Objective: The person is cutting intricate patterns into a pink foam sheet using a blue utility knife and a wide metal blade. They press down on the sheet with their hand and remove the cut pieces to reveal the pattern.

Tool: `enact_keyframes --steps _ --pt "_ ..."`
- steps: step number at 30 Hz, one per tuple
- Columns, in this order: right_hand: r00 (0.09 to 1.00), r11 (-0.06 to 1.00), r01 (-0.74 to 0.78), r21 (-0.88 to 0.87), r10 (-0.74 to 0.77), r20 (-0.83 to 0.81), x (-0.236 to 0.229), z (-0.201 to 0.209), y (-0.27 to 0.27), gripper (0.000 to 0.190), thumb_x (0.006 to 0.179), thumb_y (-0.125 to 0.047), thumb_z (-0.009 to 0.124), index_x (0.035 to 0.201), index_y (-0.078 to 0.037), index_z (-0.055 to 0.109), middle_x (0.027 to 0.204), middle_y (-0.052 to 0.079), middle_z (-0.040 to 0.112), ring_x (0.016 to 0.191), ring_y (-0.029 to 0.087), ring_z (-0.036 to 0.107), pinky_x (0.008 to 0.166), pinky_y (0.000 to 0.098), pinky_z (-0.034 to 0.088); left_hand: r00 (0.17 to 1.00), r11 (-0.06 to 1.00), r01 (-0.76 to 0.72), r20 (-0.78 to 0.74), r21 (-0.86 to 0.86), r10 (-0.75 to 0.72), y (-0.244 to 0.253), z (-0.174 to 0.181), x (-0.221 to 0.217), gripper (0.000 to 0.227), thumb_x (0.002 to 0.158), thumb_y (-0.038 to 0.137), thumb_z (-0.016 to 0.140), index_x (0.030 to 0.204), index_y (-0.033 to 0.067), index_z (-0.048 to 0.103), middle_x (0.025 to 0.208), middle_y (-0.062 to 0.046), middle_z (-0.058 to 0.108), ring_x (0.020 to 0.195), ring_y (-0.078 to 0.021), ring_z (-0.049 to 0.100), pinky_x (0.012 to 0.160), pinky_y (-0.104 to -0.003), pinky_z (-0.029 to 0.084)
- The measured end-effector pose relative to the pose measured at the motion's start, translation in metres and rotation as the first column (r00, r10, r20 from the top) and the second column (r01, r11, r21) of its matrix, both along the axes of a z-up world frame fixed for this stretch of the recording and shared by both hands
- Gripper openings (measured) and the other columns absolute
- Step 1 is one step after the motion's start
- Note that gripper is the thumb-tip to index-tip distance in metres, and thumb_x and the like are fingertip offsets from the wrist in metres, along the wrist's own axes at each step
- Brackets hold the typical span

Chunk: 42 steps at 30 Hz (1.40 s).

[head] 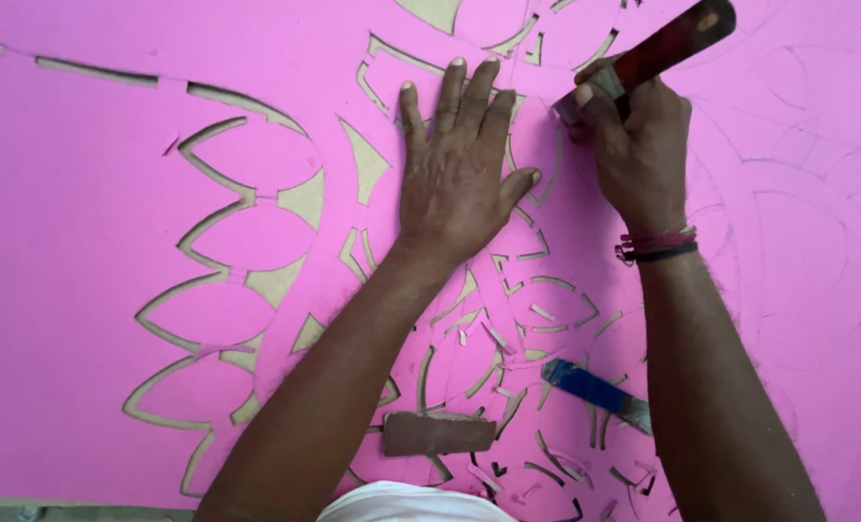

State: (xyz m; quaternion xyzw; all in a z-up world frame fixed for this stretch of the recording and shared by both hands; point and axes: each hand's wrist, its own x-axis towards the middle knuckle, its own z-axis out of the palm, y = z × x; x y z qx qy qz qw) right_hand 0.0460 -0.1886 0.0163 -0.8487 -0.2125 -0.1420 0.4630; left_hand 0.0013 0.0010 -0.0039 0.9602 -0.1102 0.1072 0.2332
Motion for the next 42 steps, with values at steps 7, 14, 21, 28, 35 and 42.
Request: enact_keyframes --steps 7,14,21,28,35,42 --pt "1.000 1.000 -0.001 -0.013 0.001 -0.019 -0.001 0.003 0.002 0.013 0.114 -0.009 0.063 0.120 0.003 0.063 0.090 0.010 0.072 0.075 0.017 0.072 0.068 0.0295 0.057 1.000 1.000 -0.009 -0.006 0.019 0.009 -0.001 0.001 0.001 0.086 0.085 0.054 0.074 0.149 0.0044 0.044 0.162 -0.015 0.029 0.154 -0.0338 0.014 0.123 -0.070 0.003" --pt "0.998 0.977 -0.053 -0.207 0.047 -0.036 0.014 0.019 0.003 0.007 0.110 -0.003 0.059 0.106 0.001 0.063 0.081 0.008 0.071 0.069 0.018 0.071 0.065 0.0312 0.056 1.000 0.999 -0.020 -0.011 0.030 0.020 -0.002 0.004 0.001 0.085 0.085 0.054 0.075 0.149 0.0065 0.045 0.162 -0.013 0.031 0.155 -0.0336 0.016 0.123 -0.069 0.005" --pt "0.989 0.975 -0.083 -0.206 0.056 -0.134 0.013 0.033 0.007 0.007 0.104 -0.001 0.057 0.099 0.000 0.063 0.080 0.007 0.071 0.069 0.017 0.072 0.066 0.0312 0.057 0.999 0.999 -0.021 -0.048 0.036 0.023 -0.002 0.006 0.002 0.085 0.084 0.054 0.074 0.149 0.0074 0.045 0.162 -0.012 0.030 0.155 -0.0329 0.015 0.123 -0.068 0.004" --pt "0.987 0.977 -0.091 -0.191 0.062 -0.151 0.010 0.029 -0.001 0.011 0.104 0.000 0.056 0.096 0.002 0.062 0.081 0.008 0.071 0.070 0.018 0.071 0.067 0.0315 0.057 0.999 0.999 -0.015 -0.032 0.044 0.017 -0.001 0.002 0.003 0.086 0.086 0.056 0.073 0.149 0.0060 0.043 0.162 -0.013 0.029 0.155 -0.0333 0.015 0.123 -0.069 0.002" --pt "0.979 0.978 0.139 0.154 -0.112 -0.171 -0.011 0.006 0.003 0.011 0.110 -0.010 0.060 0.109 0.000 0.065 0.087 0.007 0.072 0.069 0.014 0.070 0.060 0.0282 0.058 1.000 1.000 -0.001 -0.003 0.025 0.002 -0.001 0.005 0.000 0.083 0.086 0.053 0.074 0.148 0.0056 0.044 0.163 -0.014 0.029 0.155 -0.0343 0.015 0.123 -0.068 0.003" --pt "0.939 0.784 0.333 0.524 -0.227 -0.257 -0.027 -0.020 0.026 0.008 0.102 -0.005 0.060 0.108 0.001 0.059 0.085 0.006 0.066 0.064 0.013 0.065 0.058 0.0274 0.056 1.000 1.000 -0.005 0.026 -0.006 0.006 0.000 0.001 -0.001 0.084 0.086 0.051 0.075 0.149 0.0046 0.045 0.162 -0.014 0.031 0.155 -0.0347 0.017 0.123 -0.069 0.004"
